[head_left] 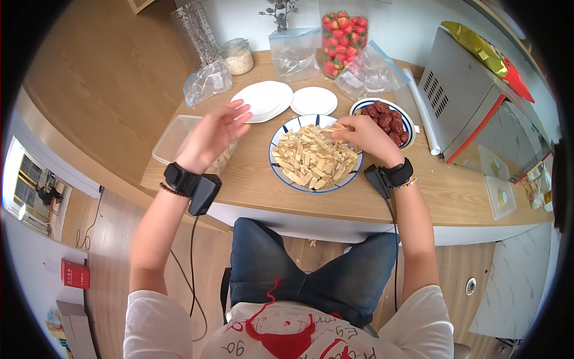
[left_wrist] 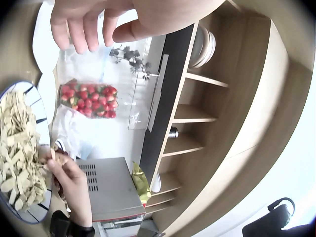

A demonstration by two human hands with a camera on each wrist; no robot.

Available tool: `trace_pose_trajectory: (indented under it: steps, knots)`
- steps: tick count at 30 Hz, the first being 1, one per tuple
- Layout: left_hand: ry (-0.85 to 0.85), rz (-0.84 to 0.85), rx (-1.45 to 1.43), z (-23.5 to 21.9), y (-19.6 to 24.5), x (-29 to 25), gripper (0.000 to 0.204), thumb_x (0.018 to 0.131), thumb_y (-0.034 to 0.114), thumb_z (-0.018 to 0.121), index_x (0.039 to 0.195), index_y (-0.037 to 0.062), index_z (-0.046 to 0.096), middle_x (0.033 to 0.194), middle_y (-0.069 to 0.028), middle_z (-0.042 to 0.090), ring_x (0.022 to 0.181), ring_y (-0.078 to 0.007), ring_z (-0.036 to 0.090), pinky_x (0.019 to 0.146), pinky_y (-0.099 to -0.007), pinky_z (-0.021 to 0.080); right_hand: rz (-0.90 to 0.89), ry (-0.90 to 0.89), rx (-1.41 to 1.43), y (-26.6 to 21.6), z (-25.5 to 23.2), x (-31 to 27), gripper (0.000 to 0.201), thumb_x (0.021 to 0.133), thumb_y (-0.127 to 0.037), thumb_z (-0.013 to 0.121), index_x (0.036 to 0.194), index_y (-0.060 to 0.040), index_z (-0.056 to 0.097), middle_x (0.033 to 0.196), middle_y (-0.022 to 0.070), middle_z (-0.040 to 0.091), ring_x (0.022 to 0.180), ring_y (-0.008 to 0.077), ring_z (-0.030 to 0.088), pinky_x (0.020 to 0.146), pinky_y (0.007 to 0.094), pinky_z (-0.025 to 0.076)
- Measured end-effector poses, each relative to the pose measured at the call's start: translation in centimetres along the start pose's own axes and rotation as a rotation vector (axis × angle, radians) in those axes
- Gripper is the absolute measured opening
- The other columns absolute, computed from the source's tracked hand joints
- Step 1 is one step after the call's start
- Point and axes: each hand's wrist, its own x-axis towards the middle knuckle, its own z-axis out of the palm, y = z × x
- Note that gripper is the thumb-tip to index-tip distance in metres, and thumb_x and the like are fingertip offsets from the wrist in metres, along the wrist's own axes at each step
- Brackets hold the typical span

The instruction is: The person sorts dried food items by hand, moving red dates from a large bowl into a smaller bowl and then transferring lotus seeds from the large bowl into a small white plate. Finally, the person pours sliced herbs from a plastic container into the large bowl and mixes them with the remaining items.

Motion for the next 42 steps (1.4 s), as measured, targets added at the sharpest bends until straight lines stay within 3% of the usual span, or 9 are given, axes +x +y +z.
trace_pose_trajectory:
  steps: [5, 12, 17, 20, 24, 33, 35, 39, 42]
  knots:
    - [-0.201, -0.310, -0.238, 3.3, -2.3, 1.5, 0.031, 0.091, 0.010, 0.045, 0.119, -0.0049, 0.045, 0.119, -0.0165, 0.054, 0.111, -0.0253, 0.053, 0.100, -0.0372, 0.041, -0.066, -0.033, 0.302, 0.8, 0.6, 0.5, 0.025, 0.089, -0.026, 0.059, 0.088, -0.0010, 0.065, 0.070, 0.0008, 0.061, 0.065, 0.0056, 0.054, 0.059, 0.0227, 0.044]
    - [-0.092, -0.466, -0.498, 6.5, -6.8, 4.1, 0.036, 0.095, 0.014, 0.037, 0.119, -0.0118, 0.041, 0.125, -0.0235, 0.047, 0.121, -0.0315, 0.045, 0.106, -0.0417, 0.035, -0.057, -0.029, 0.385, -0.1, 0.7, 0.7, 0.026, 0.092, -0.025, 0.056, 0.097, -0.0006, 0.062, 0.075, 0.0008, 0.061, 0.068, 0.0055, 0.055, 0.060, 0.0209, 0.045]
    - [-0.204, -0.436, -0.670, 8.9, -8.8, 5.3, 0.044, 0.100, 0.020, 0.020, 0.125, -0.0147, 0.030, 0.126, -0.0271, 0.043, 0.123, -0.0340, 0.041, 0.109, -0.0468, 0.029, -0.148, 0.033, 0.433, -0.3, 1.4, 0.6, 0.023, 0.090, -0.017, 0.058, 0.104, 0.0009, 0.061, 0.084, 0.0040, 0.064, 0.078, 0.0075, 0.059, 0.067, 0.0217, 0.048]
    - [-0.252, -0.445, -0.822, 9.1, -10.1, 6.4, 0.043, 0.100, 0.021, 0.020, 0.125, -0.0119, 0.032, 0.127, -0.0244, 0.044, 0.123, -0.0328, 0.042, 0.109, -0.0465, 0.031, -0.163, 0.061, 0.477, -0.9, 1.5, 0.4, 0.024, 0.088, -0.011, 0.059, 0.108, 0.0016, 0.060, 0.092, 0.0060, 0.065, 0.087, 0.0097, 0.061, 0.074, 0.0231, 0.049]
    - [-0.198, -0.393, -0.753, 9.0, -9.9, 6.4, 0.040, 0.100, 0.019, 0.020, 0.124, -0.0091, 0.034, 0.126, -0.0229, 0.045, 0.120, -0.0320, 0.044, 0.107, -0.0454, 0.034, -0.187, 0.086, 0.538, -0.7, 1.4, 0.6, 0.025, 0.088, -0.009, 0.058, 0.110, 0.0021, 0.059, 0.099, 0.0080, 0.065, 0.092, 0.0117, 0.062, 0.080, 0.0243, 0.049]
    - [-0.238, -0.282, -0.644, 4.0, -4.8, 3.6, 0.039, 0.098, 0.019, 0.031, 0.130, -0.0043, 0.034, 0.135, -0.0234, 0.038, 0.125, -0.0347, 0.039, 0.108, -0.0445, 0.033, -0.184, 0.171, 0.396, -0.8, 1.0, 0.5, 0.022, 0.090, -0.012, 0.056, 0.107, 0.0015, 0.061, 0.100, 0.0068, 0.066, 0.095, 0.0112, 0.060, 0.084, 0.0243, 0.046]
    - [-0.196, -0.142, -0.667, 1.6, -2.6, 2.2, 0.039, 0.099, 0.018, 0.030, 0.131, -0.0039, 0.033, 0.135, -0.0237, 0.038, 0.126, -0.0339, 0.038, 0.108, -0.0435, 0.033, -0.172, 0.158, 0.393, -0.8, 0.9, 0.4, 0.022, 0.090, -0.012, 0.056, 0.107, 0.0015, 0.061, 0.100, 0.0066, 0.066, 0.095, 0.0110, 0.060, 0.083, 0.0239, 0.046]
    - [-0.008, -0.033, -0.561, -4.8, 1.3, -0.3, 0.043, 0.099, 0.021, 0.029, 0.132, -0.0059, 0.032, 0.136, -0.0229, 0.036, 0.127, -0.0322, 0.037, 0.108, -0.0425, 0.033, -0.176, 0.129, 0.413, -1.2, 0.9, 0.5, 0.022, 0.089, -0.013, 0.057, 0.106, 0.0005, 0.061, 0.098, 0.0062, 0.066, 0.093, 0.0117, 0.061, 0.082, 0.0239, 0.046]
    - [0.125, -0.040, -0.388, -7.5, 2.7, -1.9, 0.051, 0.098, 0.030, 0.031, 0.132, -0.0070, 0.032, 0.138, -0.0205, 0.035, 0.129, -0.0307, 0.035, 0.108, -0.0403, 0.029, -0.155, 0.006, 0.295, -1.0, 0.9, 0.4, 0.026, 0.087, -0.017, 0.060, 0.109, -0.0031, 0.061, 0.107, 0.0081, 0.063, 0.100, 0.0145, 0.058, 0.088, 0.0269, 0.044]
